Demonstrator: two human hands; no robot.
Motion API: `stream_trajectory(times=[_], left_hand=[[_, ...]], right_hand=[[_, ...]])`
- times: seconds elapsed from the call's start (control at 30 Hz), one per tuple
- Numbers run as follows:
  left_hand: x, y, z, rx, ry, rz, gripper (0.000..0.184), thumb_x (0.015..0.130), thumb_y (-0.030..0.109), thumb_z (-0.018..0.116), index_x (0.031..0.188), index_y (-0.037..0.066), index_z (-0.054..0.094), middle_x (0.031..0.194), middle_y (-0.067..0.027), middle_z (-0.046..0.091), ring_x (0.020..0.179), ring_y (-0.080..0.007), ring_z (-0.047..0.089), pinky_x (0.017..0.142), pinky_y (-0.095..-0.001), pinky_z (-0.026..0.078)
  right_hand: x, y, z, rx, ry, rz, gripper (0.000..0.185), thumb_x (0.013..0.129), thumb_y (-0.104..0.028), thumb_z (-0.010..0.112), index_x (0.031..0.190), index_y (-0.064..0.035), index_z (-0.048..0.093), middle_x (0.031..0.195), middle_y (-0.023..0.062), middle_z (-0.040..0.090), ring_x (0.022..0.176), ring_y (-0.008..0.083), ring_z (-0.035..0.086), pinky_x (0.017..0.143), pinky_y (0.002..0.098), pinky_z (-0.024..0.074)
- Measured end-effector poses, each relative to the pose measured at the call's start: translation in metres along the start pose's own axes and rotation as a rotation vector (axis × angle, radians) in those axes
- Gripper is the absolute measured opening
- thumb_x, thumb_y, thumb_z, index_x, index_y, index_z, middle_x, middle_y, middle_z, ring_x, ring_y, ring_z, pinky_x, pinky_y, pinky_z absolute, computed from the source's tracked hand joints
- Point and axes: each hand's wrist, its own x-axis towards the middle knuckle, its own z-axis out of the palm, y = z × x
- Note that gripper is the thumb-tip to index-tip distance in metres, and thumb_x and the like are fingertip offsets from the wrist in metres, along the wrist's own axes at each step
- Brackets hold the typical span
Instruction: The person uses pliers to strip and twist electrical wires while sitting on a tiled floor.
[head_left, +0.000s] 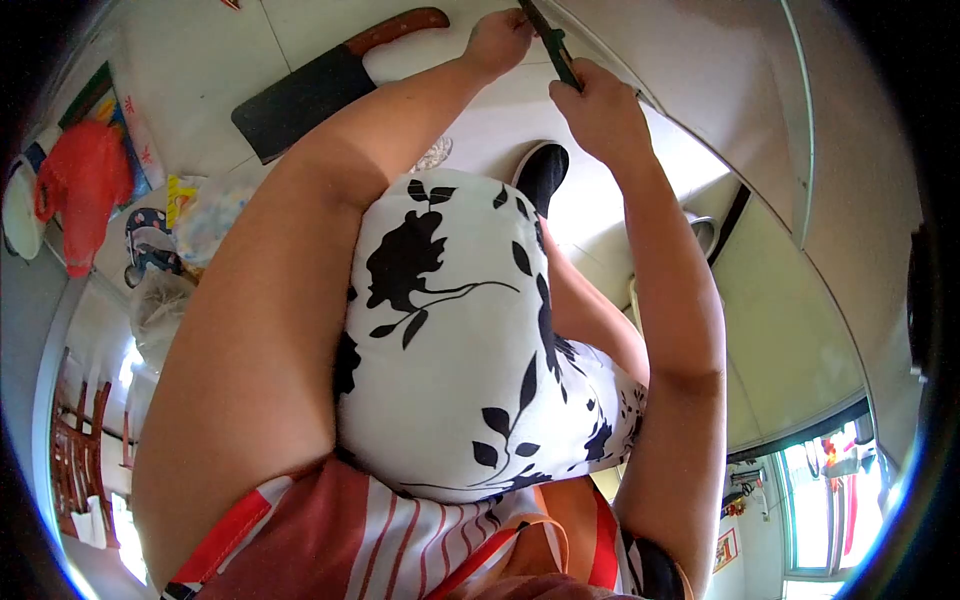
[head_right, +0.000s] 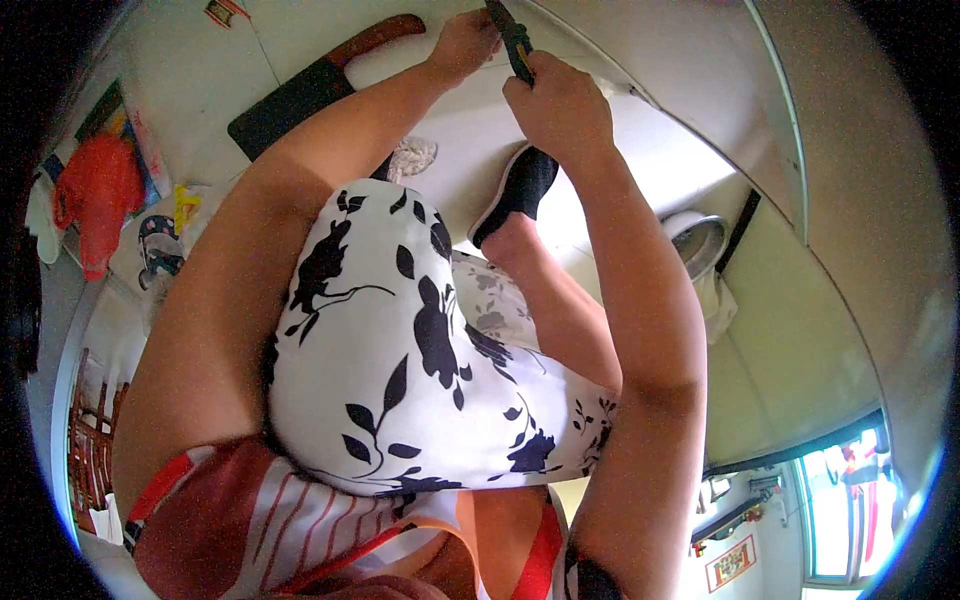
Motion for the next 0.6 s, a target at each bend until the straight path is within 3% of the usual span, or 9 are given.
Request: stream_trajectory(times=[0.07, 0.17, 0.27, 0.3, 0.4, 0.43, 0.47, 0.53, 0.6], left_hand=[[0.006, -0.018, 0.014, -0.091, 0.022, 0.061, 0.015, 0.087, 0.01, 0.049, 0.089, 0.0, 0.06, 0.079, -0.0206, 0.063, 0.078, -0.0362, 0.061, 0.068, -0.0399, 0.047], [-0.004, 0.008, 0.005, -0.629, -0.093, -0.425, 0.012, 0.086, 0.009, 0.05, 0.086, 0.002, 0.06, 0.079, -0.0192, 0.062, 0.076, -0.034, 0.061, 0.068, -0.0382, 0.047], [-0.015, 0.006, -0.008, -0.522, -0.146, -0.331, 0.019, 0.09, 0.022, 0.058, 0.1, 0.007, 0.065, 0.082, -0.003, 0.064, 0.075, -0.0118, 0.059, 0.065, -0.0287, 0.05], [-0.017, 0.006, -0.015, -0.388, -0.15, -0.289, 0.018, 0.092, 0.024, 0.055, 0.095, 0.008, 0.064, 0.074, -0.0022, 0.06, 0.066, -0.0113, 0.055, 0.059, -0.0295, 0.047], [-0.012, 0.011, -0.031, 0.138, -0.174, 0.068, 0.021, 0.092, 0.026, 0.053, 0.095, 0.009, 0.064, 0.075, -0.0016, 0.06, 0.065, -0.0119, 0.056, 0.058, -0.0295, 0.047], [-0.004, -0.001, -0.03, 0.215, -0.258, -0.087, 0.024, 0.092, 0.029, 0.052, 0.103, 0.012, 0.064, 0.084, 0.0001, 0.064, 0.074, -0.0123, 0.058, 0.065, -0.0295, 0.048], [-0.003, -0.005, -0.028, 0.206, -0.224, 0.003, 0.019, 0.09, 0.023, 0.052, 0.097, 0.009, 0.063, 0.083, -0.0061, 0.063, 0.075, -0.0194, 0.059, 0.066, -0.0327, 0.048], [0.002, -0.002, -0.031, 0.192, -0.148, 0.192, 0.011, 0.085, 0.01, 0.05, 0.084, 0.005, 0.06, 0.082, -0.0185, 0.062, 0.076, -0.0336, 0.061, 0.067, -0.039, 0.047], [0.005, 0.002, -0.035, 0.309, -0.15, 0.236, 0.011, 0.085, 0.011, 0.051, 0.084, 0.006, 0.061, 0.083, -0.0182, 0.062, 0.077, -0.0339, 0.06, 0.068, -0.04, 0.047]], right_hand=[[-0.003, 0.002, 0.001, -0.078, 0.012, -0.03, 0.031, 0.079, -0.028, 0.05, 0.097, -0.0055, 0.062, 0.084, 0.0234, 0.064, 0.084, 0.0404, 0.063, 0.078, 0.0483, 0.0495], [-0.011, 0.001, 0.003, -0.216, 0.034, -0.085, 0.029, 0.079, -0.027, 0.05, 0.096, -0.0064, 0.063, 0.085, 0.0235, 0.064, 0.081, 0.0403, 0.064, 0.076, 0.0486, 0.0507], [-0.015, 0.002, 0.005, -0.274, 0.042, -0.112, 0.027, 0.079, -0.026, 0.051, 0.094, -0.0066, 0.063, 0.085, 0.0238, 0.064, 0.08, 0.0405, 0.064, 0.075, 0.0482, 0.0512], [-0.013, 0.002, 0.005, -0.246, 0.035, -0.098, 0.027, 0.079, -0.026, 0.051, 0.093, -0.0061, 0.063, 0.084, 0.024, 0.064, 0.08, 0.0406, 0.064, 0.075, 0.048, 0.0512], [-0.009, 0.011, 0.001, -0.021, 0.03, -0.063, 0.027, 0.079, -0.027, 0.053, 0.09, -0.0043, 0.063, 0.081, 0.0248, 0.063, 0.08, 0.041, 0.063, 0.073, 0.0476, 0.0504], [-0.009, 0.018, -0.001, 0.079, 0.029, -0.045, 0.028, 0.079, -0.028, 0.054, 0.089, -0.0037, 0.063, 0.08, 0.0251, 0.062, 0.08, 0.0411, 0.063, 0.073, 0.0476, 0.05], [-0.006, 0.027, -0.001, 0.158, 0.038, -0.062, 0.031, 0.078, -0.032, 0.056, 0.087, -0.0032, 0.063, 0.074, 0.0249, 0.061, 0.075, 0.0427, 0.061, 0.07, 0.0458, 0.0493], [-0.002, 0.041, -0.004, 0.242, 0.018, -0.004, 0.033, 0.077, -0.033, 0.059, 0.085, -0.0008, 0.061, 0.068, 0.02, 0.06, 0.064, 0.036, 0.061, 0.064, 0.0413, 0.0487], [-0.001, 0.052, -0.007, 0.368, -0.05, 0.093, 0.03, 0.078, -0.031, 0.061, 0.081, -0.0006, 0.06, 0.066, 0.0138, 0.059, 0.057, 0.0261, 0.056, 0.056, 0.0361, 0.0461]])
